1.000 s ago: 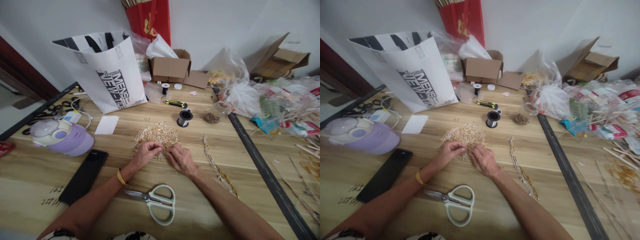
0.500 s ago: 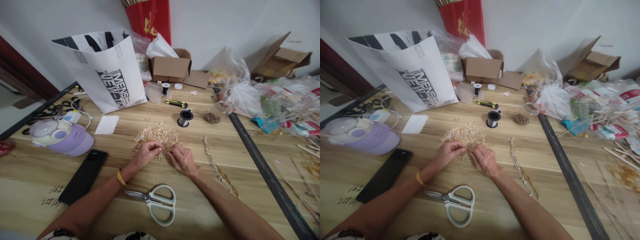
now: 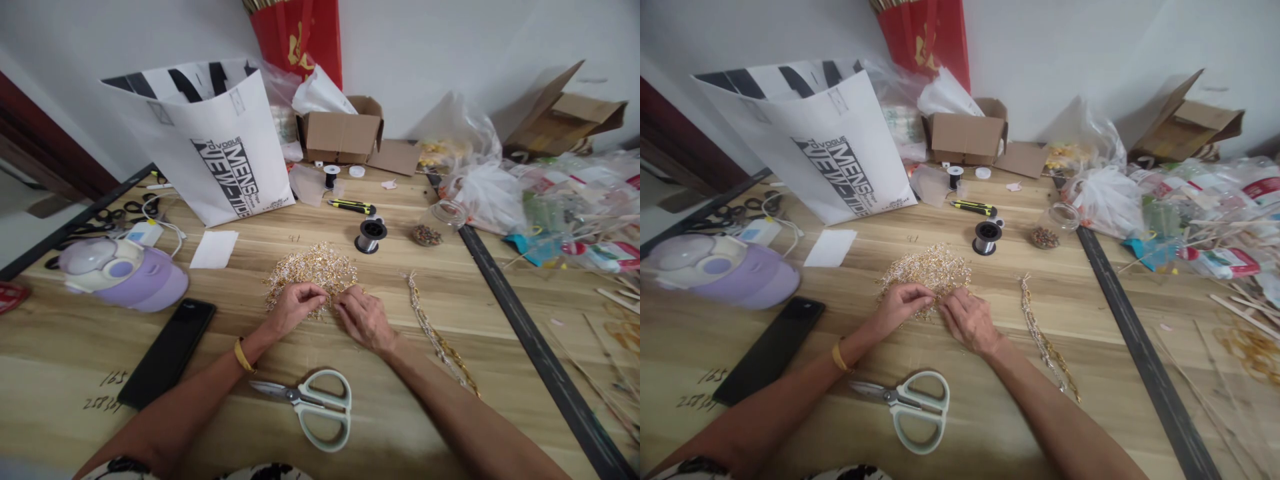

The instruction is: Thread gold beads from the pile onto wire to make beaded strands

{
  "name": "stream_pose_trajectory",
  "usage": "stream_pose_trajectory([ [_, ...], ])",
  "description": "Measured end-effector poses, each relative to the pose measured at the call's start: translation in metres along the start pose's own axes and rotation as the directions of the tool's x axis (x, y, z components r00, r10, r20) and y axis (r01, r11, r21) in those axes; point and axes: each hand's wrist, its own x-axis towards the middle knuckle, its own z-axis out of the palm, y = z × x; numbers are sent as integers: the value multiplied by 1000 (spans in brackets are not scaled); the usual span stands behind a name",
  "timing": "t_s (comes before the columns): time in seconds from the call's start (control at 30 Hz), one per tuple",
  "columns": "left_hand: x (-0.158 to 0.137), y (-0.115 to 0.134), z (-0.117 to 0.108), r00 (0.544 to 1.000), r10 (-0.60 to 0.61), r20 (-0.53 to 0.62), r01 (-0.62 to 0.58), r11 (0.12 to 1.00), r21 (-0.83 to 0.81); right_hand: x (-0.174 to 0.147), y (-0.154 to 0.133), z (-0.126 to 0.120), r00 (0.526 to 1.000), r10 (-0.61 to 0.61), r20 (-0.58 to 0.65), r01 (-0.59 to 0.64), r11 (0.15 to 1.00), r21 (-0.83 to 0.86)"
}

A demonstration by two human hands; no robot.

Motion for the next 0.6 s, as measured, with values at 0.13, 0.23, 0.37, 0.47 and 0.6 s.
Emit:
stream_pose_trajectory([
  [0.13, -1, 0, 0, 1000, 3, 12, -3, 1000, -1, 1, 0, 0, 1000, 4, -1, -4, 1000, 22],
  [0.23, -1, -1, 0, 1000, 6, 14, -6, 1000, -5, 1, 0, 0, 1000, 0, 1, 0, 1000, 27],
  [0.37, -1, 0, 1, 1000, 28, 13, -29, 999, 19, 0, 1, 1, 1000, -10, -7, 10, 1000, -11],
  [0.47, -1, 2, 2, 999, 45, 18, -46, 998, 49, 0, 0, 1, 1000, -15, -10, 15, 1000, -17],
  [0.6, -1, 2, 3, 998, 63, 28, -65, 995, 76, 1, 0, 1, 1000, -9, -12, 9, 1000, 11],
])
